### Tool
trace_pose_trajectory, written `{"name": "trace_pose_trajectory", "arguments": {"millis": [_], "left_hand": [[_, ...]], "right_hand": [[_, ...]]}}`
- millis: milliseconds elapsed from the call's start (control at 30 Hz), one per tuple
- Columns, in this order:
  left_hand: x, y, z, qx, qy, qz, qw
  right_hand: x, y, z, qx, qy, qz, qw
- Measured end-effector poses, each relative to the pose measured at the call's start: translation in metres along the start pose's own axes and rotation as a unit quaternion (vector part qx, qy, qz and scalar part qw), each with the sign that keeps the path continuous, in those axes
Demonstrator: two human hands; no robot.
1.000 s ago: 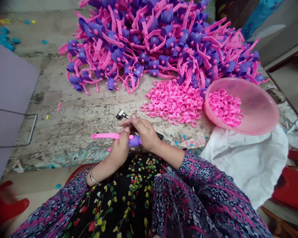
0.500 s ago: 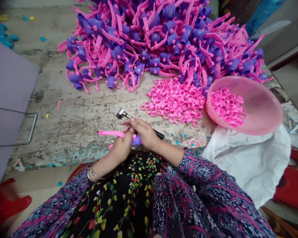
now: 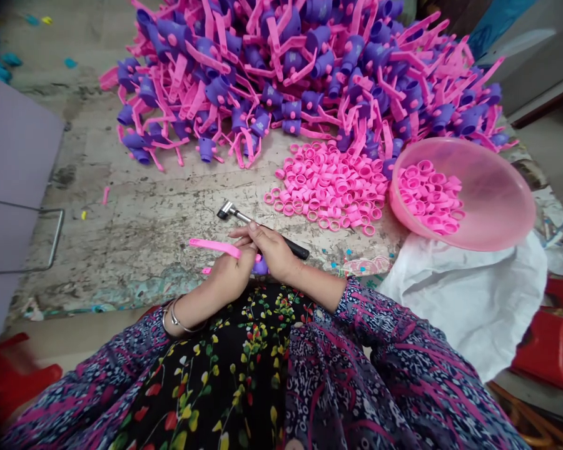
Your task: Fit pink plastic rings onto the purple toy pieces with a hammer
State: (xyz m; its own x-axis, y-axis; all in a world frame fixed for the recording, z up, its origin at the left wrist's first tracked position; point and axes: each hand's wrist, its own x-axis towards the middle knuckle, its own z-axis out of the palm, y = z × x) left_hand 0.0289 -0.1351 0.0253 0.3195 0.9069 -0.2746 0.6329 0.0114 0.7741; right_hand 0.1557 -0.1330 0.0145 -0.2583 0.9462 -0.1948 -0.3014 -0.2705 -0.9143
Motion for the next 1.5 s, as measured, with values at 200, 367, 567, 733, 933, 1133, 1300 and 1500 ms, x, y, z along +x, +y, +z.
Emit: {"name": "trace_pose_trajectory", "arguments": {"millis": [200,367,567,733,933,1133,1300,1500], "left_hand": [[0.005,-0.011,0.008,-0.083,0.006,-0.038,0.996],[0.011,-0.004,0.011,-0.371,-0.026,-0.145,0.917],[0.009,0.0,0.002,-0.539,-0.138,-0.114,0.823],[0.008,-0.001,0.003,-0.552,-0.182,-0.127,0.804],[0.005,0.005,0.003,-0.543,-0.173,-0.12,0.812],[0.001,0.004,0.007,-0.535,-0.118,-0.131,0.826],[0.001,0.001,0.011,-0.519,-0.077,-0.147,0.838],[-0.005,0.0,0.013,-0.535,-0.04,-0.148,0.831]], "right_hand": [[0.002,-0.001,0.002,0.016,0.031,0.037,0.999],[0.007,-0.019,0.004,0.162,0.017,0.121,0.979],[-0.005,-0.017,-0.002,0.193,0.056,0.105,0.974],[-0.026,-0.012,-0.005,0.13,0.061,0.083,0.986],[-0.04,-0.005,-0.006,0.074,0.021,0.013,0.997],[-0.044,-0.005,-0.007,-0.111,-0.005,-0.05,0.992],[-0.044,-0.008,-0.004,-0.207,0.007,-0.089,0.974],[-0.045,-0.008,-0.005,-0.237,-0.011,-0.102,0.966]]}}
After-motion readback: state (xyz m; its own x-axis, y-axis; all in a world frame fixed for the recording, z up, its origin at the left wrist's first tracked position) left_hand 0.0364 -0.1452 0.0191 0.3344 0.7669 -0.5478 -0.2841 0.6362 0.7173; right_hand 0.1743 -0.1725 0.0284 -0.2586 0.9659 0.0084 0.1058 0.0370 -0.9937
